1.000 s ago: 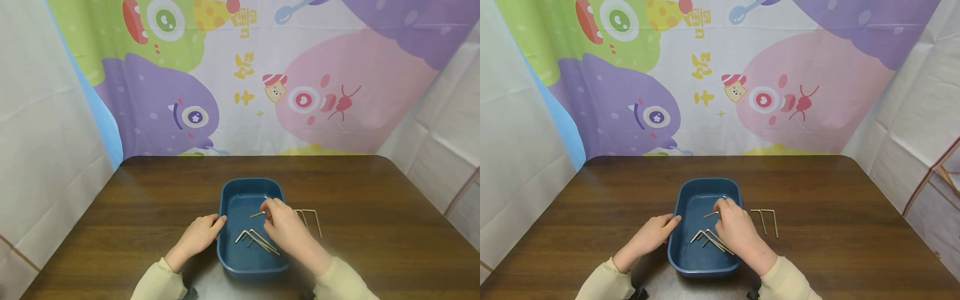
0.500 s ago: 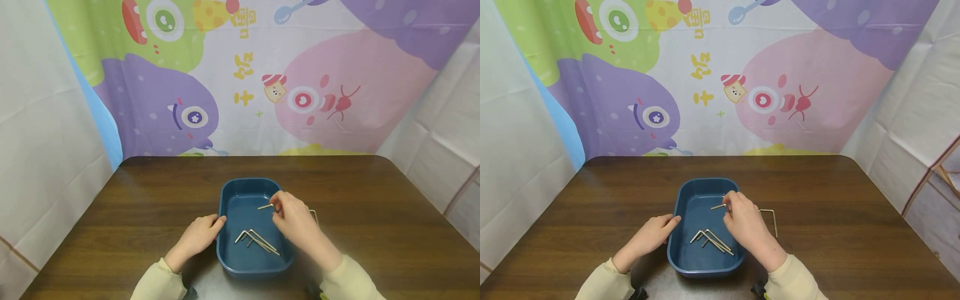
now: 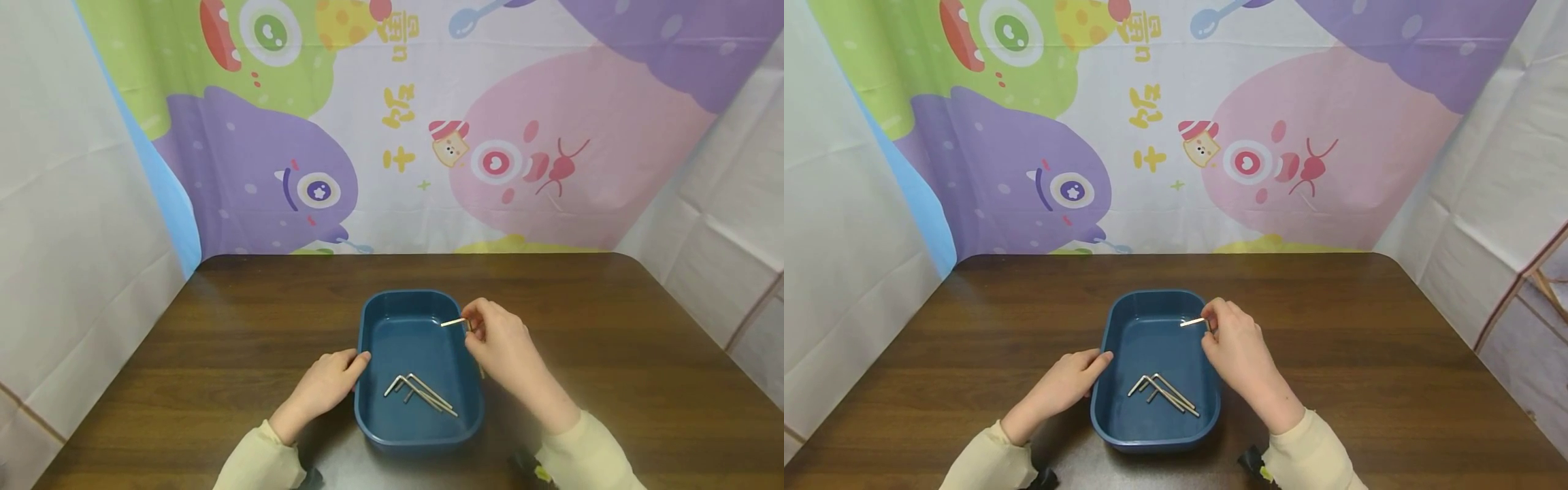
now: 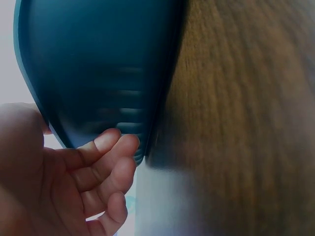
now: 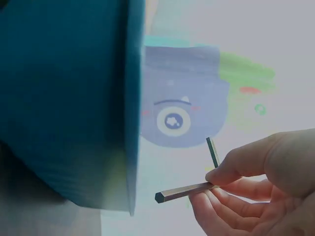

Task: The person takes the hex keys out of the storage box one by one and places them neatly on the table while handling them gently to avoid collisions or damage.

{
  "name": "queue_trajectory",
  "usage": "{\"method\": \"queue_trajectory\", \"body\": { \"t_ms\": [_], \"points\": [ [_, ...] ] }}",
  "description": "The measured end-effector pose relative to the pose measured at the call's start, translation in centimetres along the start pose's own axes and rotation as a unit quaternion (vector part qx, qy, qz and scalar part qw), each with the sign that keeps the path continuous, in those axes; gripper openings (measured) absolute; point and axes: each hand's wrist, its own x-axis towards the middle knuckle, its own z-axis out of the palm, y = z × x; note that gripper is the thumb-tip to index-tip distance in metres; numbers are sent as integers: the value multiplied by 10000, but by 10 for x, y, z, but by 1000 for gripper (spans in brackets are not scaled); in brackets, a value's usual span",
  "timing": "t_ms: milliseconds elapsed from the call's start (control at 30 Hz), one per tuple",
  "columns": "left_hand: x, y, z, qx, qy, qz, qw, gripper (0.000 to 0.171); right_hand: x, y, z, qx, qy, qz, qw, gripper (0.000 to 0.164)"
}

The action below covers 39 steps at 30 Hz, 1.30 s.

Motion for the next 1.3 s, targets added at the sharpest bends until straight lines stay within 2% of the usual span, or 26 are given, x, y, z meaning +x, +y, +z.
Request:
{"method": "queue_trajectory", "body": {
  "t_ms": [467, 833, 1100, 1300],
  "points": [
    [1, -1, 1, -3, 6, 15, 10000, 35, 8, 24, -17, -163, 191, 246, 9994, 18],
    [1, -2, 1, -37, 6, 17, 10000, 35, 12, 49, -24, -385, 44, 623, 9973, 19],
    [1, -2, 1, -18, 8, 46, 10000, 35, 13, 65, -24, -425, -211, 977, 9941, 24],
    [0, -2, 1, -42, -16, 28, 10000, 35, 14, 80, -23, -460, -580, 1289, 9889, 23]
  ]
}}
